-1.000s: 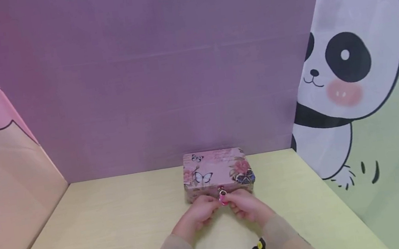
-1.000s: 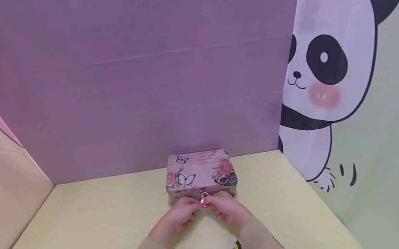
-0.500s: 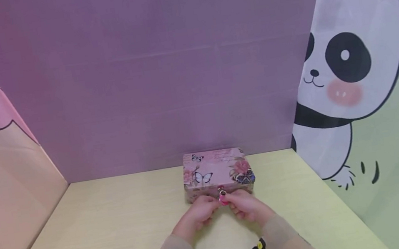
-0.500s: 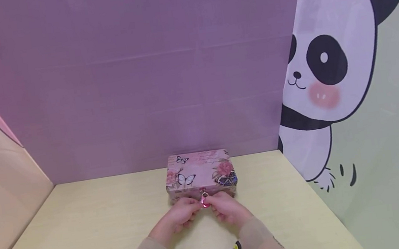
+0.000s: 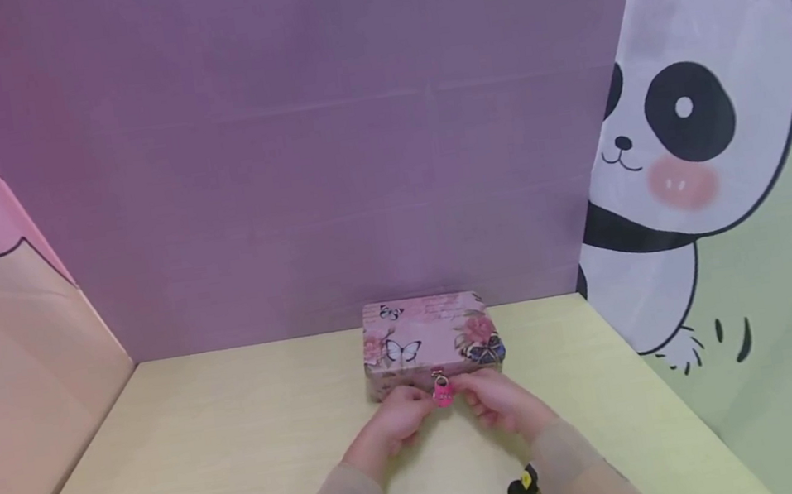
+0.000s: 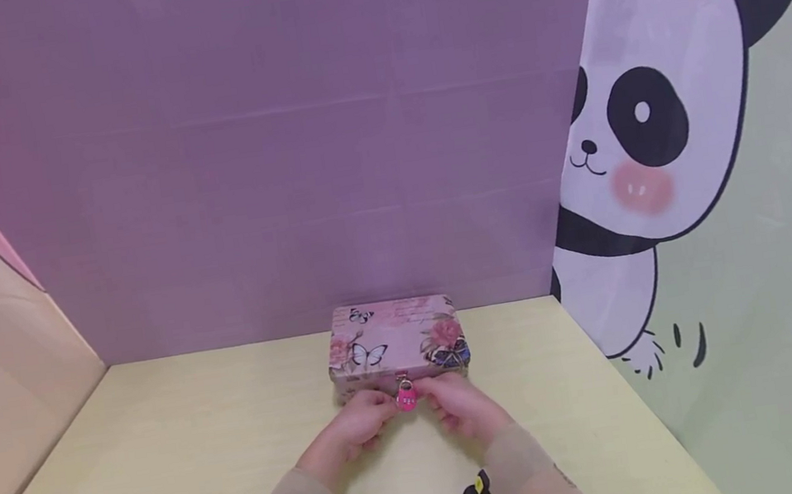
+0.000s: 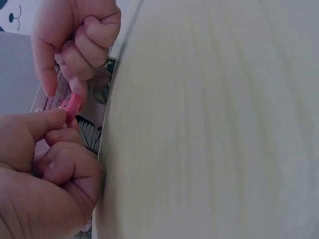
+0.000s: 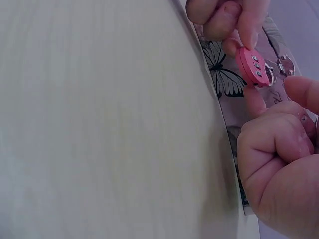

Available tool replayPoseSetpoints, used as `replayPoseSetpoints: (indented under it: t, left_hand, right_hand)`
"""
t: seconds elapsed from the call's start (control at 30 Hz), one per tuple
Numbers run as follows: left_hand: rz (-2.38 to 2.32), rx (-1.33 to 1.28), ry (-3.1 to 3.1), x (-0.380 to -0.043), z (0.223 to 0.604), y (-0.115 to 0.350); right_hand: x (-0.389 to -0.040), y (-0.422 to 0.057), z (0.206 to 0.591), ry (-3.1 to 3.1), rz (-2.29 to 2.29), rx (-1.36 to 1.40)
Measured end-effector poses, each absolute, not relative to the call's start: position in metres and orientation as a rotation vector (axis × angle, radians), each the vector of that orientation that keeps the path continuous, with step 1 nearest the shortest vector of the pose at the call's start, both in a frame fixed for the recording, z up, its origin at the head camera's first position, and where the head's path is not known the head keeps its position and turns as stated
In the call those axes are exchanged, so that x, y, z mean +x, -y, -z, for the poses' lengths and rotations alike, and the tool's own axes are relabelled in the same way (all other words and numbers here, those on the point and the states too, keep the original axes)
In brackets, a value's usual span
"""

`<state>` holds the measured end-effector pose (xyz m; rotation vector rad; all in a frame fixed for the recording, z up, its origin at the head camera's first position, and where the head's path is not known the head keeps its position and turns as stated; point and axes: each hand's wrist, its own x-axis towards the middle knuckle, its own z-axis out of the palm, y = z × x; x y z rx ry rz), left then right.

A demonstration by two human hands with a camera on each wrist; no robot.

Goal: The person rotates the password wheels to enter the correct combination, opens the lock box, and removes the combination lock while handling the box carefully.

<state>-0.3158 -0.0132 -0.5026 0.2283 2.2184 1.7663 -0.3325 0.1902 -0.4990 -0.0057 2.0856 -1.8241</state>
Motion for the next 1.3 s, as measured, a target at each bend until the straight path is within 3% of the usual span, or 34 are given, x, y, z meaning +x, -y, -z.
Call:
replayPoseSetpoints:
  t: [1.3]
  left_hand:
    - [-1.768, 0.178, -2.218, -0.317, 0.506, 0.008]
  right_hand:
    - [-0.325, -0.19, 0.503, -2.072, 1.794, -0.173]
